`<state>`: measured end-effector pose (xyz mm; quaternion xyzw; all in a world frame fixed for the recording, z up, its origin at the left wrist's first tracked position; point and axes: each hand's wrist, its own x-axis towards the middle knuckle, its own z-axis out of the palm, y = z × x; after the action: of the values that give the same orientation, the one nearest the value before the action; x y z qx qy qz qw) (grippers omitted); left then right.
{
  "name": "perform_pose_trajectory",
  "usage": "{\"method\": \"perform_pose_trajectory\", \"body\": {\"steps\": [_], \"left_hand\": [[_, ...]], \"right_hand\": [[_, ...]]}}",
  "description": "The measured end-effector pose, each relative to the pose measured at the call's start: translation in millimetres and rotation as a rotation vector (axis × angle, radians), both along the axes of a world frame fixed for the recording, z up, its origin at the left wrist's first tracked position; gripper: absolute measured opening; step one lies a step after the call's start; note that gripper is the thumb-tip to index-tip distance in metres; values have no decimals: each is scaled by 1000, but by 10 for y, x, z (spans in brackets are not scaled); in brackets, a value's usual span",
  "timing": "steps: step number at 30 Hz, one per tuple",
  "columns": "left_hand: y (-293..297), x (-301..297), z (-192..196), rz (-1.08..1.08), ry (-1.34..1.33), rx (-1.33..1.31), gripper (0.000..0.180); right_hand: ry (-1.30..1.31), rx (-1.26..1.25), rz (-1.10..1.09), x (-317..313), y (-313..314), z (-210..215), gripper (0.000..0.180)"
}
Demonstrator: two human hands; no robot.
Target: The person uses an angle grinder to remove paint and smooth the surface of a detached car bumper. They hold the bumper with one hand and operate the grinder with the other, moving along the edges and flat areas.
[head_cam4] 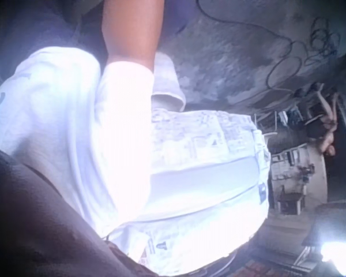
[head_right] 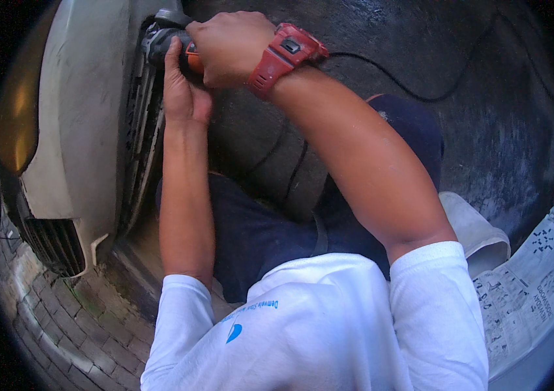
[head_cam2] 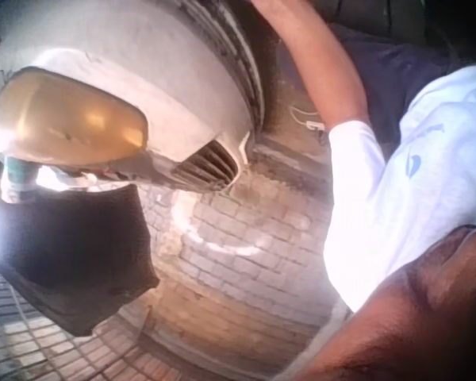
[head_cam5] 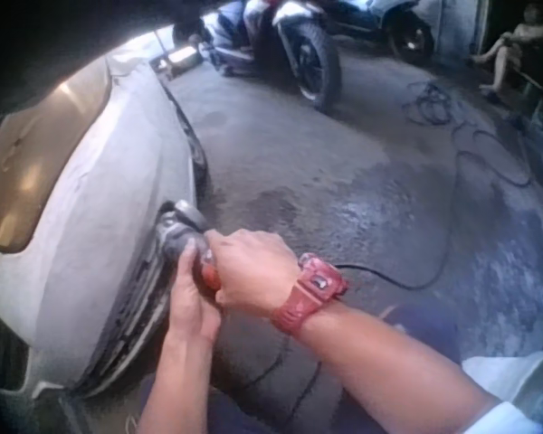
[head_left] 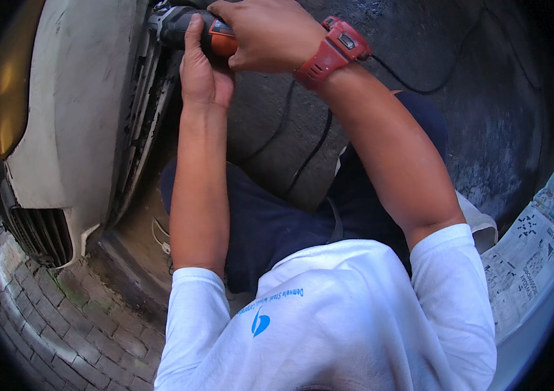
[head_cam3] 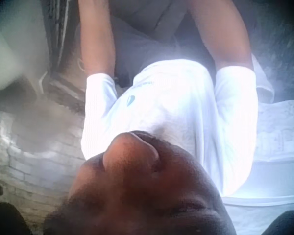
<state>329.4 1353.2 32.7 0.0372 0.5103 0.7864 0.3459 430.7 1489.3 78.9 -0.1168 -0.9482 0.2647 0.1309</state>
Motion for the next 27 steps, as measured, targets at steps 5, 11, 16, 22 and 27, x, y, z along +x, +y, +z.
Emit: {"method": "perform_pose_trajectory", "body": {"steps": [5,11,16,22,27], "left_hand": [[15,117,33,65,9,4,55],[41,114,78,30,26,41,53],[-25,127,93,-31,-11,16,56],[-12,202,121,-32,5,-14,58],[0,172,145,-34,21,-8,58]], "right_hand": [[8,25,-25,-51,-38,-19,46],[41,2,-13,-64,-40,-34,40],[26,-45,-14,1,-86,-1,37],[-12,-61,7,70,-41,43,36],[61,-36,-30,40,-83,44,35]]}}
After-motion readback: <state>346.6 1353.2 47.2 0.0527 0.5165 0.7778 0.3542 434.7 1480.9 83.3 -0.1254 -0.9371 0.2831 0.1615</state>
